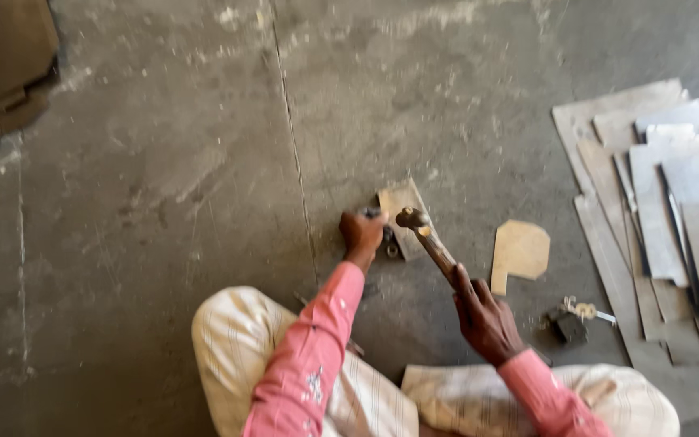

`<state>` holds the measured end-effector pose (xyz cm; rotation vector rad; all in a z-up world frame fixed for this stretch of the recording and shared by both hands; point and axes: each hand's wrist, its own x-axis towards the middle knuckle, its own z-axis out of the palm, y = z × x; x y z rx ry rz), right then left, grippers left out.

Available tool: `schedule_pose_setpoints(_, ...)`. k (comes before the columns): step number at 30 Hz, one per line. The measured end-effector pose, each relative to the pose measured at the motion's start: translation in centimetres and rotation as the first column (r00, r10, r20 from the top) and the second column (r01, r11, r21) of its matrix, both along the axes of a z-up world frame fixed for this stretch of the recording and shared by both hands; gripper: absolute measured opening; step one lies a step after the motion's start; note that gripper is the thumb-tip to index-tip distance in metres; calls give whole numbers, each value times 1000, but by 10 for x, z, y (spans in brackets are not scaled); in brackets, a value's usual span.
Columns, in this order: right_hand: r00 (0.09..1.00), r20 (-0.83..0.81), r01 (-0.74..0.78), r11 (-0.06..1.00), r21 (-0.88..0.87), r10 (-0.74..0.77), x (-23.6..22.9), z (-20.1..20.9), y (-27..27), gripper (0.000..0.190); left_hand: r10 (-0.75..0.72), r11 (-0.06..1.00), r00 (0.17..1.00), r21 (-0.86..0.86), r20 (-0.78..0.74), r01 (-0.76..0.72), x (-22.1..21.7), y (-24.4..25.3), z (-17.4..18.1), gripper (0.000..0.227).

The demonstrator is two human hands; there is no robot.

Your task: The person sits on the floor and uses a hammer and a metal punch to shape small metal pieces. They repeatedly place a punch on a metal piece resting on a block and strike it with a hammer to create indentations or holes.

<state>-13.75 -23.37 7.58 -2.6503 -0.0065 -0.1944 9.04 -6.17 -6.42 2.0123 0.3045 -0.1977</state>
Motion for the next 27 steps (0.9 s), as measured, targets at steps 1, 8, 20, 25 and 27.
schedule_pose_setpoints(1, 999, -53, -10, 1000, -19, 9, -7, -1, 0, 69, -31, 999, 999, 23, -8, 31, -7, 2, -3, 25)
schedule_pose_setpoints(8, 990, -138, 10, 996, -93, -23, -5, 3, -4, 69, -23, 997, 999, 68, -48, 26, -9, 3, -3, 30)
schedule_pose_setpoints(20, 913, -351, 300, 925, 235, -207, -36, -8, -29, 26, -276, 961, 720, 196, 637, 196, 15, 66, 80, 18)
schedule_pose_setpoints(25, 571, -338, 722, 654, -228, -748, 23, -40, -87, 110, -419, 852, 780, 498, 464, 161, 0, 73, 87, 14)
schedule_pose_setpoints(27, 471, -438, 777, 595, -206, -766, 39, -41, -97, 118, -432, 850, 770, 498, 470, 173, -9, 60, 91, 14)
